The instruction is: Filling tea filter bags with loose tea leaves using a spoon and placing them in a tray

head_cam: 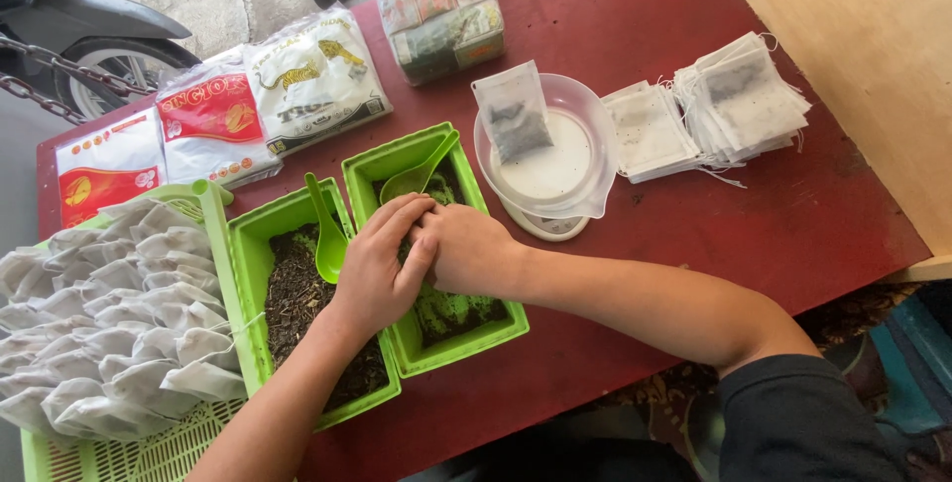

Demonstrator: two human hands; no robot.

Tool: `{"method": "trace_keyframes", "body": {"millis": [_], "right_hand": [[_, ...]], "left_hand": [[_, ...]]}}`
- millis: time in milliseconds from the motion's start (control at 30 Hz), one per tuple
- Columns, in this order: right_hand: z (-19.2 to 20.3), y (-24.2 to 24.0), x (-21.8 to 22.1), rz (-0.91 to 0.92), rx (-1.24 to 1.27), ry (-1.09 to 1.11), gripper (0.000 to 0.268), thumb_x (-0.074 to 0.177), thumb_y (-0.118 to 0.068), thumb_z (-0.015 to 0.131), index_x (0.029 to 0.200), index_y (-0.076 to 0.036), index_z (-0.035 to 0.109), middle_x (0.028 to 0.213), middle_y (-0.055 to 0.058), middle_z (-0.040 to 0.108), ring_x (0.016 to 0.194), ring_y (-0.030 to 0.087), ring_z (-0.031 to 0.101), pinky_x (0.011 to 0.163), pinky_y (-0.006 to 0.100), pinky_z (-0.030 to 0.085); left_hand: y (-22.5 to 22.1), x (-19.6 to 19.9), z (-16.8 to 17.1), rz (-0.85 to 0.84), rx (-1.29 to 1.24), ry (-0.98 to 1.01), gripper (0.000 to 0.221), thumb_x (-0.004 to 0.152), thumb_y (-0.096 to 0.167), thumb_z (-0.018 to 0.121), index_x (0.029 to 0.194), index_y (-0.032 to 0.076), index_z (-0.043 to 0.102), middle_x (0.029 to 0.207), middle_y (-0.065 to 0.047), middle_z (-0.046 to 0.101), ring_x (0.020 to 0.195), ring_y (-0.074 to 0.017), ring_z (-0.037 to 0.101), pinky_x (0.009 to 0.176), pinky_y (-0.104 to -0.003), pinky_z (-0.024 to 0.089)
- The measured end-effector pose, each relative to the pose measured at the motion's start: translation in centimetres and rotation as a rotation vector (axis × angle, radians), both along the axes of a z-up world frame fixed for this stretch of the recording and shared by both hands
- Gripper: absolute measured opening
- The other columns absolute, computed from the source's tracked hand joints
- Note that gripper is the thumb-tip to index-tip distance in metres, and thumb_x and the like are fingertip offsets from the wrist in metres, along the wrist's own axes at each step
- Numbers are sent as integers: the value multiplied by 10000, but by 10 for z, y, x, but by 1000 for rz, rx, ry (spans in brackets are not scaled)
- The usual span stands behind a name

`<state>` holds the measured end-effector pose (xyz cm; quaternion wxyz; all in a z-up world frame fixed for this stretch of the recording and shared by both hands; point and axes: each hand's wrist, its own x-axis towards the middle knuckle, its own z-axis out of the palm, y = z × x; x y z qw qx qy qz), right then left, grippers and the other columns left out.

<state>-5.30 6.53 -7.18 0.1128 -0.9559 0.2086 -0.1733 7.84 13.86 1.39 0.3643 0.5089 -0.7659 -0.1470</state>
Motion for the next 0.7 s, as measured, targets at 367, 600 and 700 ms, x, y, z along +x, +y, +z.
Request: {"method": "trace_keyframes", "body": {"millis": [367,600,700], "right_hand": [[3,1,-1,-8,-74,-85,321,700,-243,696,957,-51,669,912,207,677,842,417,678,681,461,547],[4,-1,-7,-37,-126,-57,343,708,-258,697,995,-72,673,935,199,668,887,397,665,712,438,525],[-1,-1,-4,-35,-171,-36,338,705,-284,708,987,-101,672,952,174,669,896,368,663,718,424,512]], "left_hand": [[2,1,-1,15,1,12,419,1017,303,560,1302,6,634,1311,-200,648,1240,-413,617,1019,-509,504],[2,0,0,22,-7,3,420,1016,310,564,1305,12,634,1322,-193,645,1246,-405,617,1022,-501,504],[2,-1,2,28,-9,0,426,1017,308,567,1300,-5,629,1325,-207,640,1245,-411,616,1019,-505,505]]}}
